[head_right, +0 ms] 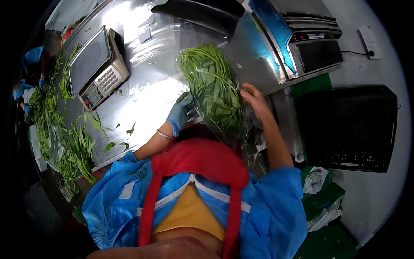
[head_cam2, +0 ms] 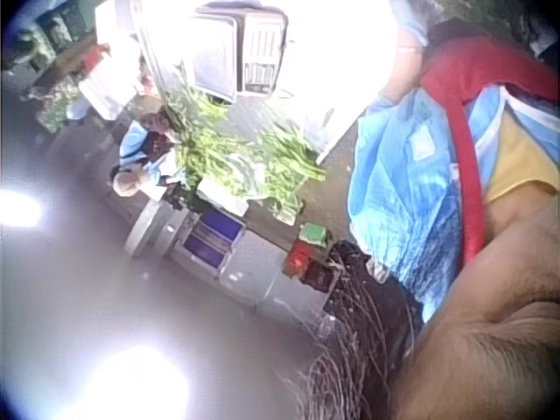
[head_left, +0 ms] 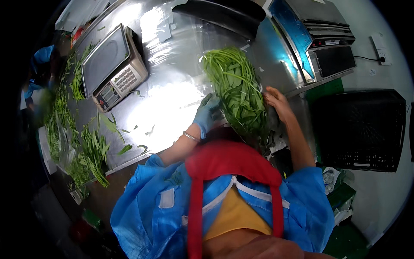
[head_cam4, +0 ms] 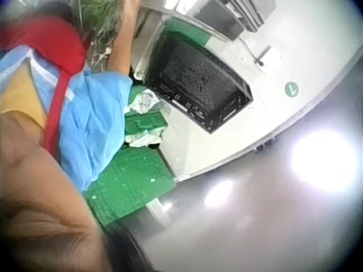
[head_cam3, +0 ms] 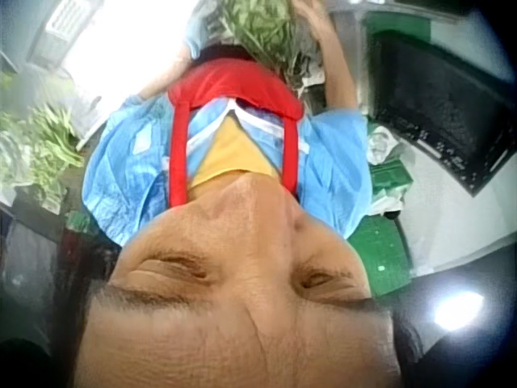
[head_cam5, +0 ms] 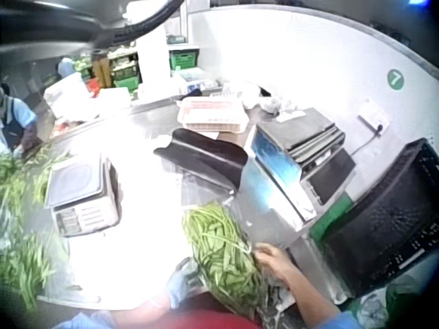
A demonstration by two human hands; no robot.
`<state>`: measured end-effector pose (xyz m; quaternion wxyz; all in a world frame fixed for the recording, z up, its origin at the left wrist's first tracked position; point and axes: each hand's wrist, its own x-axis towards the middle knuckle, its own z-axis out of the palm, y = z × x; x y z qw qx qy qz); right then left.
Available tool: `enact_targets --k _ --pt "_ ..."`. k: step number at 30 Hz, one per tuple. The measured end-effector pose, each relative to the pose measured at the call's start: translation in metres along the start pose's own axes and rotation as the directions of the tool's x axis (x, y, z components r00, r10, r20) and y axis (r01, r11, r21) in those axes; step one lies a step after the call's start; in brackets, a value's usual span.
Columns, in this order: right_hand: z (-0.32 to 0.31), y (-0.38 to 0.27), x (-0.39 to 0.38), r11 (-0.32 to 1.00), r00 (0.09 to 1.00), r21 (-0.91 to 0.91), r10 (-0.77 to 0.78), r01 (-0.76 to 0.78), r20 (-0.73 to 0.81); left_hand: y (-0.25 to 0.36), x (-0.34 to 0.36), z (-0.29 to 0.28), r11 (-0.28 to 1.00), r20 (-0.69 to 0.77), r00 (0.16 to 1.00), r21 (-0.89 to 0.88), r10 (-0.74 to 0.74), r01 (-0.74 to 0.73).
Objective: The person gathers bunches of green leafy vegetables, weighs them on a digital scale, and places them into clear plastic bags. They seal the bags, apply labels, and place the packaged produce into a black crate. The process is repeated for multiple batches of vegetables.
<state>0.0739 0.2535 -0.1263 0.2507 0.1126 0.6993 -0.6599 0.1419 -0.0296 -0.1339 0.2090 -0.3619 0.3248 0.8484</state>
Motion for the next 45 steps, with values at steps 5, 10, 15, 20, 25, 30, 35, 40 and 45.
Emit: enact_targets --k 5,10,15,20,25,30,35,40,45 --pt "-0.017 0.038 -0.042 0.972 0.944 -0.21 -0.165 0.106 -0.286 -0.011 -0.01 -0.008 0.933 0.0 0.959 0.231 0.285 -0.277" --pt "-0.032 0.108 -0.132 0.954 0.897 0.201 0.282 -0.224 -0.34 -0.014 -0.039 0.008 0.339 0.504 0.617 0.538 0.604 -0.772" --pt "0.038 0.134 -0.172 0.506 0.903 0.832 0.43 -0.228 -0.014 -0.035 -0.045 0.027 -0.028 0.872 0.366 0.396 0.324 -0.918" --pt "0.042 0.15 -0.164 0.178 0.985 0.977 -0.104 -0.121 0.141 -0.067 -0.077 0.045 -0.307 0.91 0.394 0.413 0.125 -0.857" --pt "0.054 0.119 -0.167 0.291 0.998 0.955 0.012 -0.063 0.062 -0.108 -0.087 0.059 -0.469 0.902 0.414 0.421 0.124 -0.777" --pt "0.057 0.172 -0.148 0.166 0.987 0.974 0.002 -0.156 0.158 -0.133 -0.094 0.047 -0.562 0.854 0.44 0.515 0.277 -0.647" --pt "0.062 0.139 -0.136 0.052 0.981 0.994 -0.162 -0.101 0.108 -0.143 -0.103 0.048 -0.591 0.821 0.398 0.571 0.411 -0.57" --pt "0.061 0.088 -0.188 0.674 0.867 0.545 -0.412 0.498 -0.282 -0.14 -0.102 0.05 -0.57 0.815 0.332 0.572 0.474 -0.59" --pt "0.064 0.066 -0.199 0.671 0.691 0.171 -0.713 0.722 -0.119 -0.13 -0.102 0.06 -0.532 0.81 0.194 0.523 0.553 -0.666"
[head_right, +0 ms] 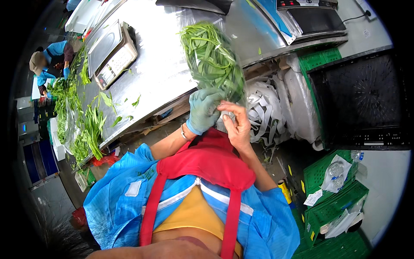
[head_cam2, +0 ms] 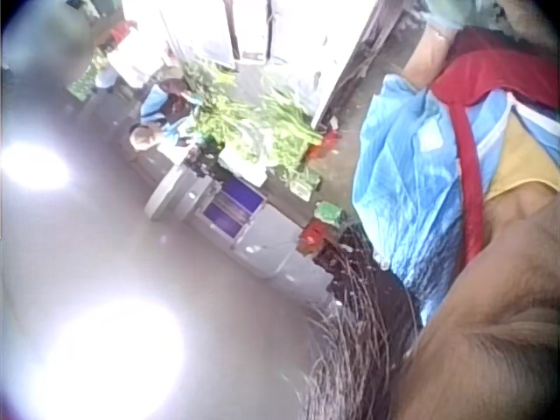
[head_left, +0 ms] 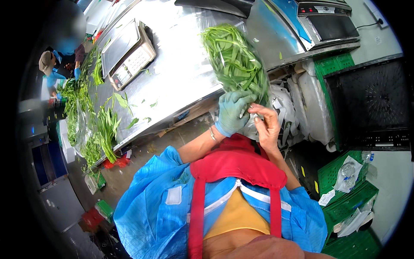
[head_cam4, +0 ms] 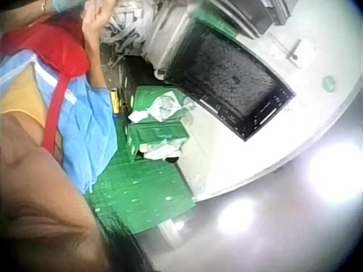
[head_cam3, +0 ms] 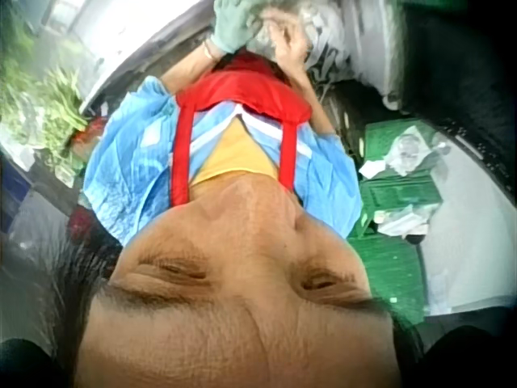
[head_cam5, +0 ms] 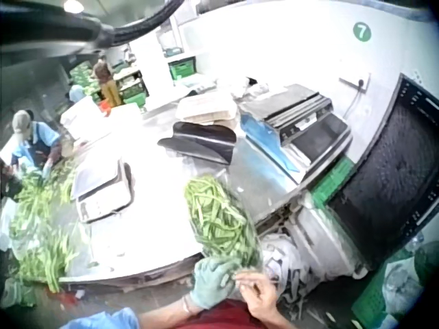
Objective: The person gathers bunches of green leafy vegetables, weighs them on a digital scale, and places them into clear plastic bags. They seal the bags, apply labels, and place the packaged produce into a black crate. The process is repeated for multiple batches of vegetables.
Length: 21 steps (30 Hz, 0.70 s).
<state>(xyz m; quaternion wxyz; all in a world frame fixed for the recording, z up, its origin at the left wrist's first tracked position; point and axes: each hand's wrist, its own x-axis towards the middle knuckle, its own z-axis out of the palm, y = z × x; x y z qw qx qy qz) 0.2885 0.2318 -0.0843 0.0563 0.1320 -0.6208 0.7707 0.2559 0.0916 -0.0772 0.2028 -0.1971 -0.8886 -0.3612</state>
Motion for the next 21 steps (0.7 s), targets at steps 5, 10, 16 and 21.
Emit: enact_targets --k 5,10,16,21 --pt "-0.012 0.042 0.004 0.863 0.989 -0.496 -0.021 0.092 0.147 -0.019 0.002 -0.011 1.0 0.079 0.997 0.002 0.021 -0.022" --pt "0.003 0.073 0.078 0.659 0.965 -0.717 -0.254 0.227 0.072 -0.009 0.018 -0.015 0.995 0.09 0.992 -0.055 0.084 -0.079" --pt "0.013 0.088 0.134 0.712 0.966 -0.7 -0.144 -0.05 -0.215 -0.015 0.027 -0.015 0.987 0.094 0.984 -0.064 0.153 -0.147" --pt "0.03 0.09 0.141 0.523 0.947 -0.852 -0.283 0.022 -0.149 -0.016 0.029 -0.02 0.977 0.095 0.979 -0.132 0.18 -0.167"
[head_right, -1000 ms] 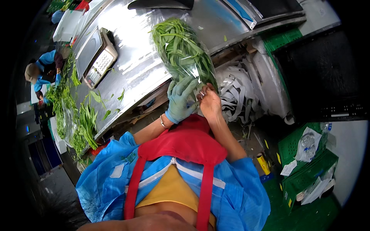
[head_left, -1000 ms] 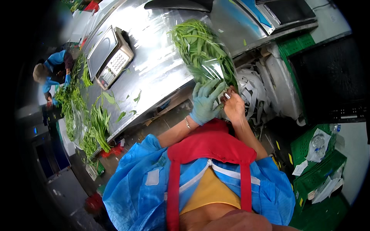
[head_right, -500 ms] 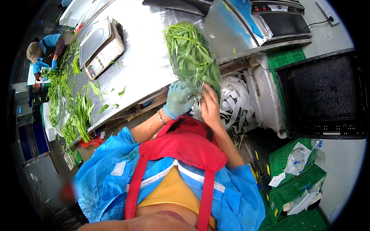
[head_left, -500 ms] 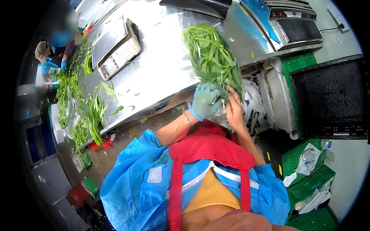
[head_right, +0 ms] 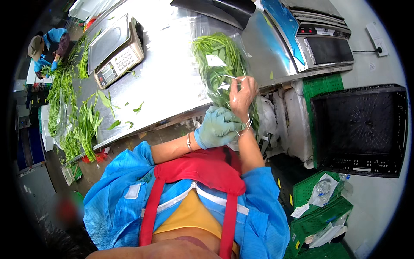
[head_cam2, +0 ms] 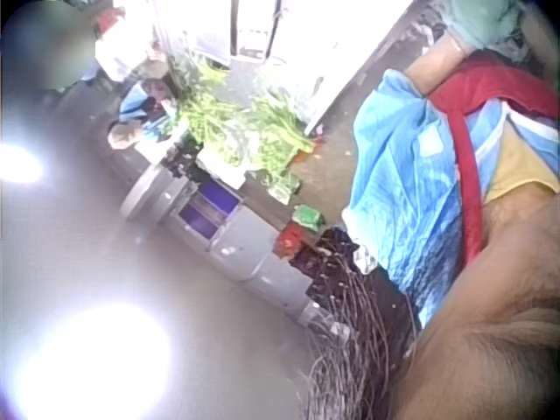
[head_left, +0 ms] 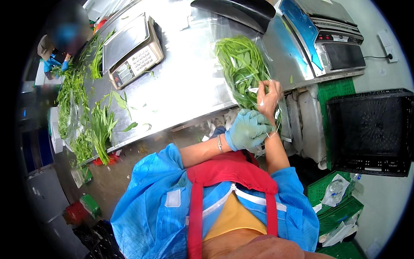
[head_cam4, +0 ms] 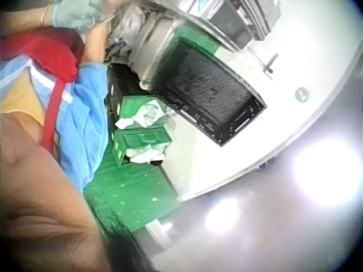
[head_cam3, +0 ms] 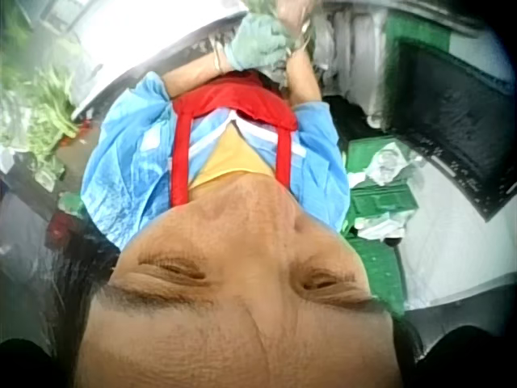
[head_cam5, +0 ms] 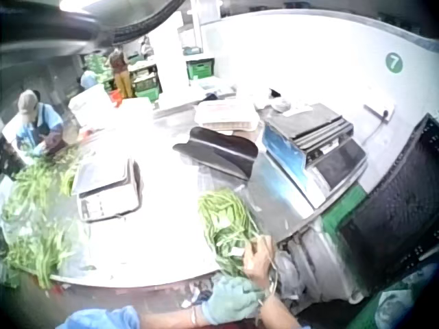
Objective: The person gathers bunches of green leafy vegetables, weighs them on a digital scale, and places them into clear plastic bags. They seal the bags, apply labels, and place the packaged produce into a black crate. The process is repeated for multiple batches of vegetables.
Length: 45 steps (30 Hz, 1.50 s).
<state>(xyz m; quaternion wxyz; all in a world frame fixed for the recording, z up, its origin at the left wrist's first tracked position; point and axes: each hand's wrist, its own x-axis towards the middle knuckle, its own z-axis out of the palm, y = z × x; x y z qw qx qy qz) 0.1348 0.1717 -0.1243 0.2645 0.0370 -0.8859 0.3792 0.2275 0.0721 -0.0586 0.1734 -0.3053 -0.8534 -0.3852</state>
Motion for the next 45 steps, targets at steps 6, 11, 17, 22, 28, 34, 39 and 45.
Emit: enact_targets --k 6,11,17,22,28,34,39,45 --pt "0.021 -0.01 0.014 0.864 0.908 0.32 0.301 -0.39 0.293 -0.002 0.007 -0.008 0.996 0.028 0.999 -0.086 0.032 -0.029" --pt "-0.011 -0.01 0.013 0.089 0.678 0.748 0.505 -0.657 0.535 -0.01 0.01 -0.016 0.992 0.038 0.997 -0.117 0.061 -0.056" --pt "-0.01 -0.009 -0.021 0.398 0.828 0.753 0.445 -0.524 0.341 -0.015 0.006 -0.005 0.982 0.093 0.989 -0.164 0.115 -0.099" --pt "-0.001 -0.02 0.01 0.386 0.802 0.708 0.373 -0.591 0.466 -0.017 0.004 -0.008 0.978 0.159 0.975 -0.169 0.153 -0.125" --pt "0.024 0.002 0.044 0.849 0.832 0.212 0.373 -0.485 0.41 -0.02 0.009 -0.009 0.974 0.124 0.976 -0.165 0.176 -0.155" --pt "0.011 -0.014 0.004 0.991 0.956 -0.071 0.128 -0.113 0.263 -0.019 0.003 -0.012 0.963 0.11 0.977 -0.222 0.183 -0.155" --pt "0.037 0.015 0.033 0.999 0.988 -0.023 -0.019 0.023 0.154 -0.02 0.008 -0.009 0.954 0.105 0.978 -0.26 0.181 -0.149" --pt "0.035 0.015 0.033 0.995 0.979 -0.099 0.05 -0.031 0.198 -0.025 0.017 -0.03 0.945 0.143 0.983 -0.32 0.117 -0.066"
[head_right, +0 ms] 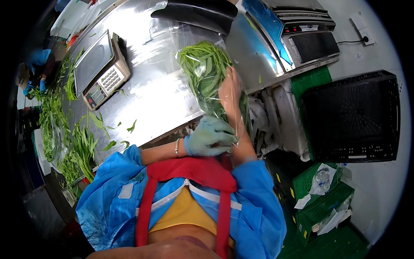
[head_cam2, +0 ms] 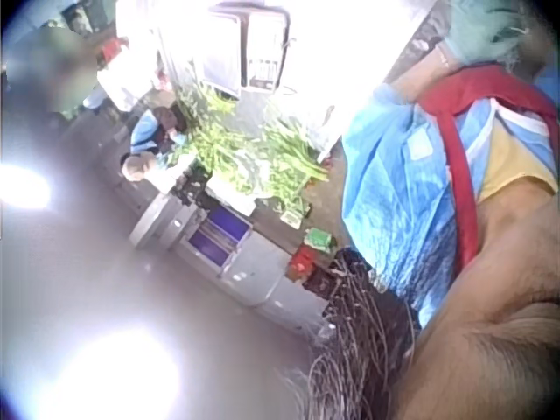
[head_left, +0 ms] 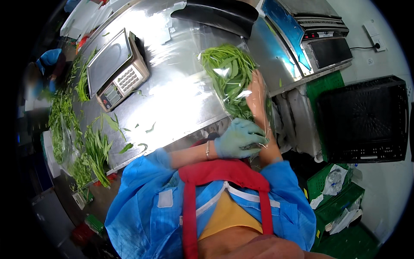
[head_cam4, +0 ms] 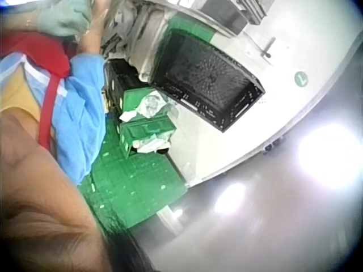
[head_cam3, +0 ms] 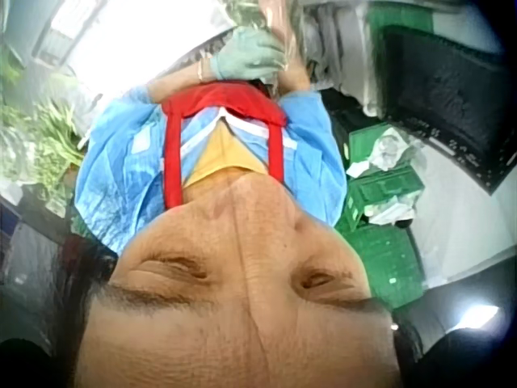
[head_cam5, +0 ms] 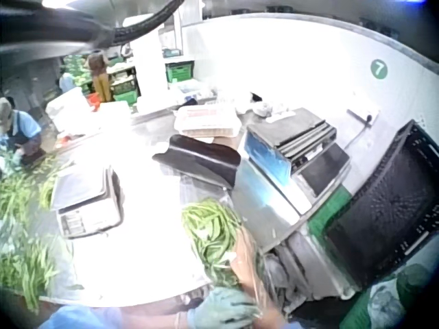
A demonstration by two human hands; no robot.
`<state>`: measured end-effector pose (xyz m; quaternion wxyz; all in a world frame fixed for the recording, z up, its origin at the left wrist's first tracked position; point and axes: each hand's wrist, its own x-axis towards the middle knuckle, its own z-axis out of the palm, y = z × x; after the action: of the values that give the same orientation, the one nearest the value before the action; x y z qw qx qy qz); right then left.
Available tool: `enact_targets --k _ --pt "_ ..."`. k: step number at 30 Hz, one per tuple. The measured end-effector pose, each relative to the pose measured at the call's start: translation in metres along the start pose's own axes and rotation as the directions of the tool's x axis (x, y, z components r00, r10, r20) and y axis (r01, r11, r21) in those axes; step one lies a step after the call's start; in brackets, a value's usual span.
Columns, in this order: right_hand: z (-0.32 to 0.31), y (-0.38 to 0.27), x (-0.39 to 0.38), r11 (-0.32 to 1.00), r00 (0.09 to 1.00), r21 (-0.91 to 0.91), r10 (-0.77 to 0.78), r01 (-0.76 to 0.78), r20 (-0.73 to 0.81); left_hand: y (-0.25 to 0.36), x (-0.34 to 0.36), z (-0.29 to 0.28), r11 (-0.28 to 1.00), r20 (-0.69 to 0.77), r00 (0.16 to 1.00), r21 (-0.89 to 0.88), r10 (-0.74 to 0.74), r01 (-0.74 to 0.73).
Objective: The person gathers bunches of green leafy vegetables, weighs them on a digital scale, and places them into clear plastic bags. They seal the bags, apply labels, and place the packaged produce into a black crate. The process is repeated for multiple batches of vegetables.
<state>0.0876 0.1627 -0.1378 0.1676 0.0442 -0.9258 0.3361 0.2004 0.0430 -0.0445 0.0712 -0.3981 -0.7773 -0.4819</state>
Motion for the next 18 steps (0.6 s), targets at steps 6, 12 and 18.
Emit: enact_targets --k 6,12,18 --pt "-0.09 0.063 -0.162 0.993 0.994 0.113 0.033 -0.045 0.106 -0.033 -0.074 0.027 0.342 -0.081 0.426 -0.738 -0.901 0.582" --pt "-0.135 0.062 -0.14 0.958 0.954 -0.182 0.176 -0.223 -0.241 -0.026 -0.08 0.066 -0.048 0.238 0.227 -0.783 -0.944 0.62" --pt "-0.113 0.132 -0.142 0.788 0.862 0.354 0.433 -0.503 0.262 -0.032 -0.093 0.086 0.001 0.138 0.221 -0.845 -0.965 0.534"
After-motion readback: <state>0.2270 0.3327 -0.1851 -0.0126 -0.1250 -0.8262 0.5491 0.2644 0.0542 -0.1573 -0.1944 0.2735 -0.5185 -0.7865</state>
